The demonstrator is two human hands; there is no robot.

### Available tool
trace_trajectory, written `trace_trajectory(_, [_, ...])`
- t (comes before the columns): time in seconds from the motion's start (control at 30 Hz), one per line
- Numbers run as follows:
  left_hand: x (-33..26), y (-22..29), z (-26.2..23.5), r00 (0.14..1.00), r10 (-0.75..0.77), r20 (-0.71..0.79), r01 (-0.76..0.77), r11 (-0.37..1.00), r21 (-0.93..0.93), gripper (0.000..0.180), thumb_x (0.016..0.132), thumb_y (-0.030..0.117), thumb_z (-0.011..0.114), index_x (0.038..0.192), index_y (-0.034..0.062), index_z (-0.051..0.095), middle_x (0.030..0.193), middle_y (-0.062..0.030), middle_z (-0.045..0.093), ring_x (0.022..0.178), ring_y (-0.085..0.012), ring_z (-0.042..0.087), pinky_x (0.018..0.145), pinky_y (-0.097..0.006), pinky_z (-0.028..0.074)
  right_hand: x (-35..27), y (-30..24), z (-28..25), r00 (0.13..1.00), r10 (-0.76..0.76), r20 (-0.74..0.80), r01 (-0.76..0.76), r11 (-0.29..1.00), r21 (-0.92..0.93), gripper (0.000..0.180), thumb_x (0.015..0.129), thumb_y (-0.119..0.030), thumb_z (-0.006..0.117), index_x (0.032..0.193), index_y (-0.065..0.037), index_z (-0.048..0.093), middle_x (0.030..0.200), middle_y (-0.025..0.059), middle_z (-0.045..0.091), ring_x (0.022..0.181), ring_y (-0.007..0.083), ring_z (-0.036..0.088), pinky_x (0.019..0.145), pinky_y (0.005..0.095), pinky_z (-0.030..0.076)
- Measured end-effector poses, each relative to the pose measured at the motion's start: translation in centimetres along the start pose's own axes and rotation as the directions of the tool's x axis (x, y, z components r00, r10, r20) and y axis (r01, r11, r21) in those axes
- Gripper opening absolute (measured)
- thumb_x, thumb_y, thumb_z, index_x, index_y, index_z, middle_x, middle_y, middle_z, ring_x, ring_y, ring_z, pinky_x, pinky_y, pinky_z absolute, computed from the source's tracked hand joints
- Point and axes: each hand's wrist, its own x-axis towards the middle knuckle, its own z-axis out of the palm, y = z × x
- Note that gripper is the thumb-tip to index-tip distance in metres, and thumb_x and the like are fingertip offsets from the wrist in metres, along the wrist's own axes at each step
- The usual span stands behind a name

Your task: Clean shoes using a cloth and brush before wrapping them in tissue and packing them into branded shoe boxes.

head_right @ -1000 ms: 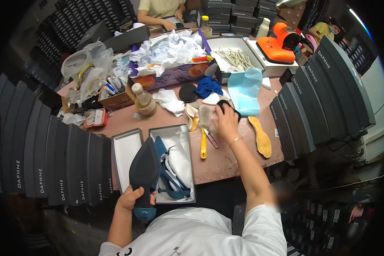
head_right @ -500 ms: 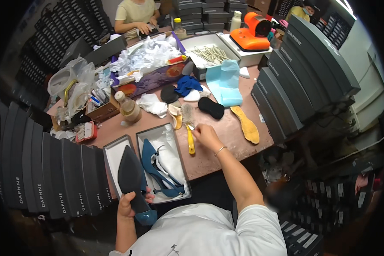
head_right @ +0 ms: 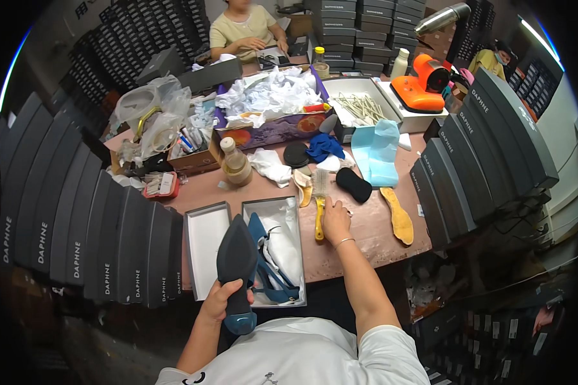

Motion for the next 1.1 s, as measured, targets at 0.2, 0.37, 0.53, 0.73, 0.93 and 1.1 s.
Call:
trace_trajectory(0.2, [-1.1,-0.6,0.0,0.999,-0.001,0.040,-0.003,0.996,0.093,0.031,0.088,0.017,0.058,0.110,-0.0043,0.057,0.099,-0.0133,0.064,0.072,-0.0154,0.064,0.063,-0.028,0.055,-1.2,-1.3,-0.7,0.998,-0.041,-0.044,0.045,0.995,0.087,0.051,0.079,-0.015,0.065,0.126,-0.007,0.046,0.101,0.0197,0.052,0.093,0.0389,0.058,0.081,0.0464,0.048])
trace_trajectory(0.37, [-1.5,0.0,0.7,0.996,0.069,0.048,-0.074,0.991,0.110,0.034,0.085,0.026,0.065,0.104,-0.0034,0.061,0.075,-0.0076,0.063,0.067,-0.0137,0.061,0.062,-0.026,0.050,0.9,0.5,0.5,0.999,-0.014,0.032,0.015,0.999,-0.044,0.045,0.084,-0.005,0.051,0.128,-0.012,0.044,0.109,0.0232,0.050,0.089,0.0409,0.061,0.078,0.0491,0.050])
trace_trajectory(0.53, [-1.1,0.3,0.6,0.999,0.051,-0.001,-0.051,0.999,0.016,0.032,0.086,0.022,0.061,0.106,-0.0027,0.060,0.082,-0.0090,0.064,0.066,-0.0130,0.061,0.059,-0.027,0.051,0.3,1.6,-1.1,0.963,-0.120,-0.242,0.179,0.954,0.241,0.061,0.084,-0.001,0.047,0.143,-0.012,0.031,0.115,0.0241,0.046,0.095,0.0435,0.055,0.082,0.0463,0.048])
trace_trajectory(0.73, [-0.1,0.0,-0.1,0.992,-0.013,0.127,0.000,0.995,0.099,0.035,0.085,0.020,0.055,0.110,-0.0044,0.056,0.097,-0.0104,0.061,0.070,-0.0156,0.060,0.061,-0.027,0.051,-1.9,1.3,-5.3,0.973,0.107,-0.206,0.067,0.718,0.693,0.057,0.091,-0.018,0.061,0.142,-0.007,0.038,0.082,0.0073,0.056,0.070,0.0173,0.053,0.065,0.0309,0.047])
trace_trajectory(0.93, [-0.1,0.9,1.1,0.997,-0.050,0.061,0.042,0.991,0.129,0.027,0.084,0.019,0.060,0.098,-0.0032,0.059,0.071,-0.0082,0.061,0.061,-0.0138,0.059,0.057,-0.025,0.049,-1.6,3.3,-4.7,1.000,0.024,0.000,-0.015,0.613,0.790,0.041,0.096,-0.013,0.051,0.137,-0.008,0.047,0.071,-0.0029,0.049,0.055,0.0045,0.041,0.048,0.0215,0.037])
trace_trajectory(1.1, [0.5,1.0,0.1,0.993,-0.028,0.118,-0.001,0.971,0.239,0.016,0.086,0.008,0.060,0.099,-0.0011,0.060,0.077,-0.0095,0.062,0.063,-0.0146,0.060,0.060,-0.027,0.051,-10.1,-9.4,-18.8,0.592,-0.798,-0.110,0.803,0.573,0.162,0.020,0.092,-0.011,0.054,0.110,-0.007,0.061,0.078,0.0091,0.060,0.069,0.0154,0.059,0.061,0.0301,0.047])
